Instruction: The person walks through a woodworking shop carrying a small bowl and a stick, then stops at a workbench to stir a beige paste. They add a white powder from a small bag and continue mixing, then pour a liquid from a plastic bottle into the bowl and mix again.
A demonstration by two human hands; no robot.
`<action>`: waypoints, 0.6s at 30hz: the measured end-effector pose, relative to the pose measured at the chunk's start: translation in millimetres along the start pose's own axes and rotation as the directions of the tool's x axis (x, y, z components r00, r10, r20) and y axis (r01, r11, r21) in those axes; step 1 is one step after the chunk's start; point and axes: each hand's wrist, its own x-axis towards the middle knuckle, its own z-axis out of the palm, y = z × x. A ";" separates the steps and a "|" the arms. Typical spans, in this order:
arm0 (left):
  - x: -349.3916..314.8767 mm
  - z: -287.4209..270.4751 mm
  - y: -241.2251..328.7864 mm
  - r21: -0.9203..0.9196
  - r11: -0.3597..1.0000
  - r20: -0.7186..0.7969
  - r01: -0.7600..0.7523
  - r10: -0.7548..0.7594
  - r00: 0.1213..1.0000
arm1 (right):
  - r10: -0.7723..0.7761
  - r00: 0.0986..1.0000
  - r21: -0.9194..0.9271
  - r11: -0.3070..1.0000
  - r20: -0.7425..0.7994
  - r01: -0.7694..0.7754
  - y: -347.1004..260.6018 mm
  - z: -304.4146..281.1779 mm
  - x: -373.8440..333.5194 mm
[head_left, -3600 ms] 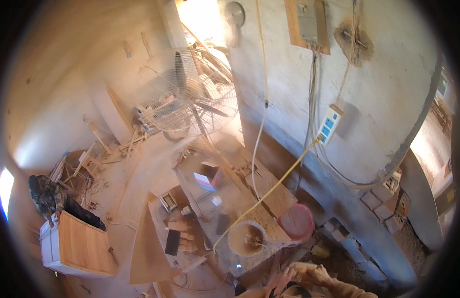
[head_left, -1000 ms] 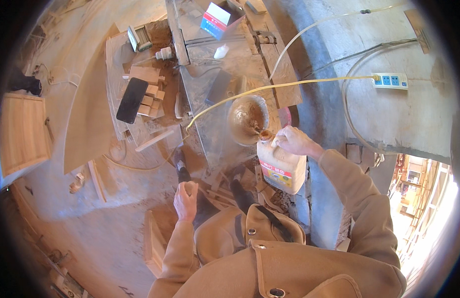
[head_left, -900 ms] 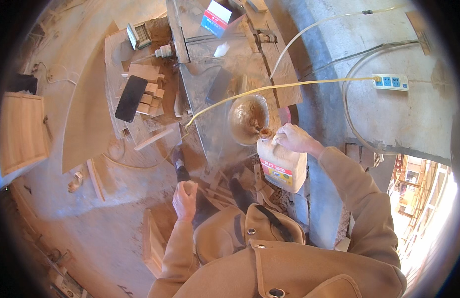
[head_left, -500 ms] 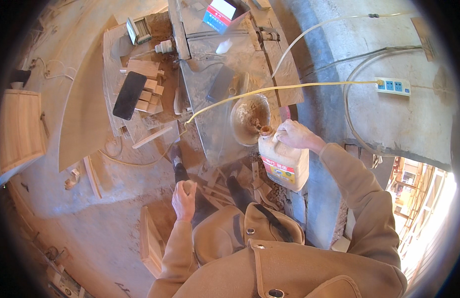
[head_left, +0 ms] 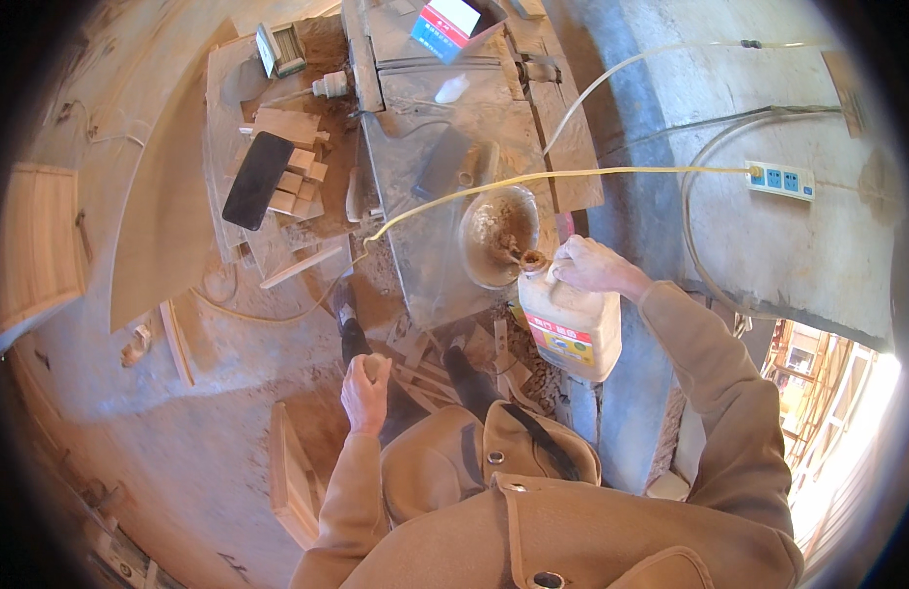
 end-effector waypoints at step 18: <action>-2.6 0.5 -6.0 0.020 0.999 0.012 0.027 -0.027 1.000 | 0.018 0.995 -0.046 0.999 0.097 -0.013 -12.8 -11.9 -1.2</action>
